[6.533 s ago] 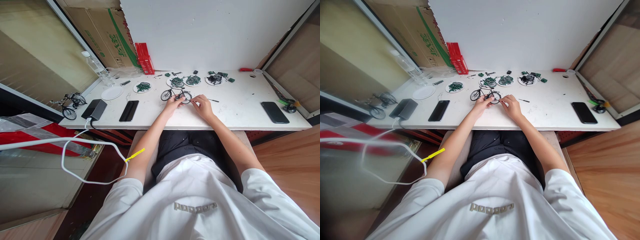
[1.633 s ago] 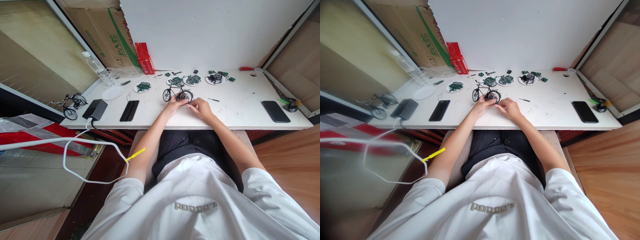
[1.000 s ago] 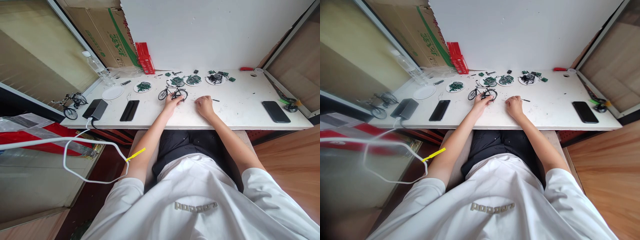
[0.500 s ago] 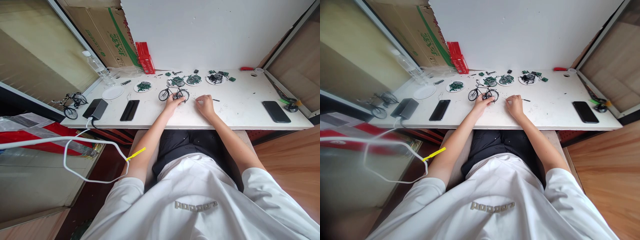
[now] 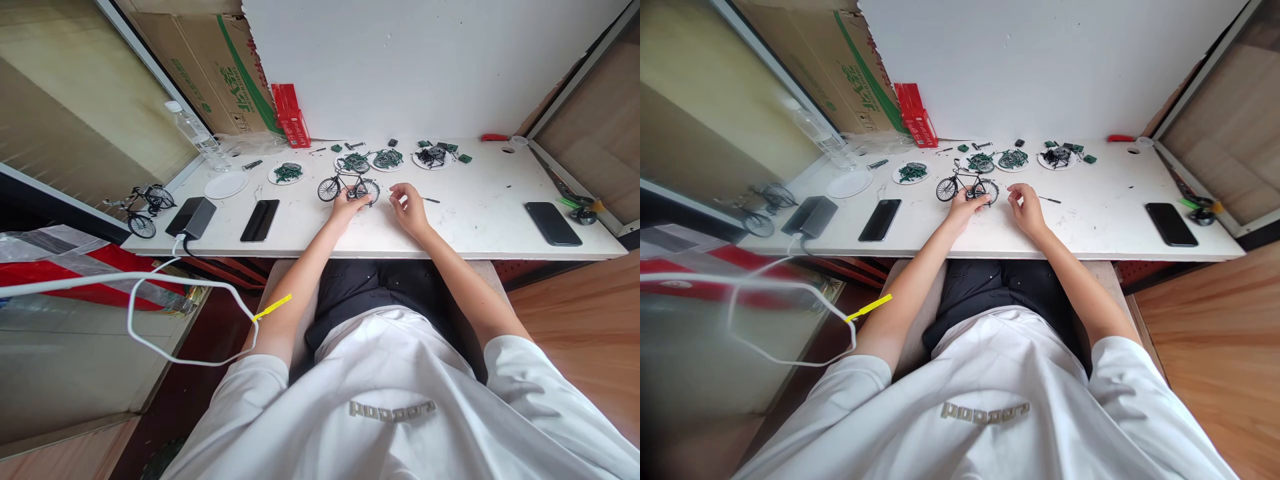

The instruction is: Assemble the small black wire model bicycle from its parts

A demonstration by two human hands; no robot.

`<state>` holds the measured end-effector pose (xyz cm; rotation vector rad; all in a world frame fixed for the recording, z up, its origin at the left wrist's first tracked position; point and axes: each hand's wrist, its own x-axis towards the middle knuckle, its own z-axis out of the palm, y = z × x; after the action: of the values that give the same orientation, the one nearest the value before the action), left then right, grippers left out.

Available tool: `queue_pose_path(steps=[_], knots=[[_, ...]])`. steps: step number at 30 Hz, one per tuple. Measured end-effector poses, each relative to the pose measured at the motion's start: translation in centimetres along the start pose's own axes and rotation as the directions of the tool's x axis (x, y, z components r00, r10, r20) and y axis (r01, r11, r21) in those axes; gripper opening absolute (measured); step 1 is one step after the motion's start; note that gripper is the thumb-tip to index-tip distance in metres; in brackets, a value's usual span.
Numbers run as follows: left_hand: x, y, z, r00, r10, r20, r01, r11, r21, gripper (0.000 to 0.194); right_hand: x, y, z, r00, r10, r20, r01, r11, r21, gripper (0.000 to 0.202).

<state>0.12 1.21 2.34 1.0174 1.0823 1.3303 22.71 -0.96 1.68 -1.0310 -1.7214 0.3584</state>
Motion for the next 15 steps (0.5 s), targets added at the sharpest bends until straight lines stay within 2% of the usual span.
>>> queue_pose_path(steps=[3, 8, 15], knots=[[0.0, 0.0, 0.0, 1.0, 0.003, -0.004, -0.003, 1.0, -0.002, 0.071, 0.1, -0.3, -0.2, 0.998, 0.06, 0.001, -0.06, 0.994, 0.092, 0.038], [-0.1, 0.0, -0.1, 1.0, 0.004, 0.012, -0.004, 0.999, -0.037, 0.074, 0.7, 0.3, -0.6, 0.973, 0.232, -0.009, -0.222, 0.94, 0.26, 0.051], [0.1, -0.1, -0.2, 1.0, 0.013, 0.028, -0.011, 0.998, -0.058, 0.075, 0.9, 0.8, -0.5, 0.955, 0.293, 0.047, -0.291, 0.898, 0.331, 0.051]])
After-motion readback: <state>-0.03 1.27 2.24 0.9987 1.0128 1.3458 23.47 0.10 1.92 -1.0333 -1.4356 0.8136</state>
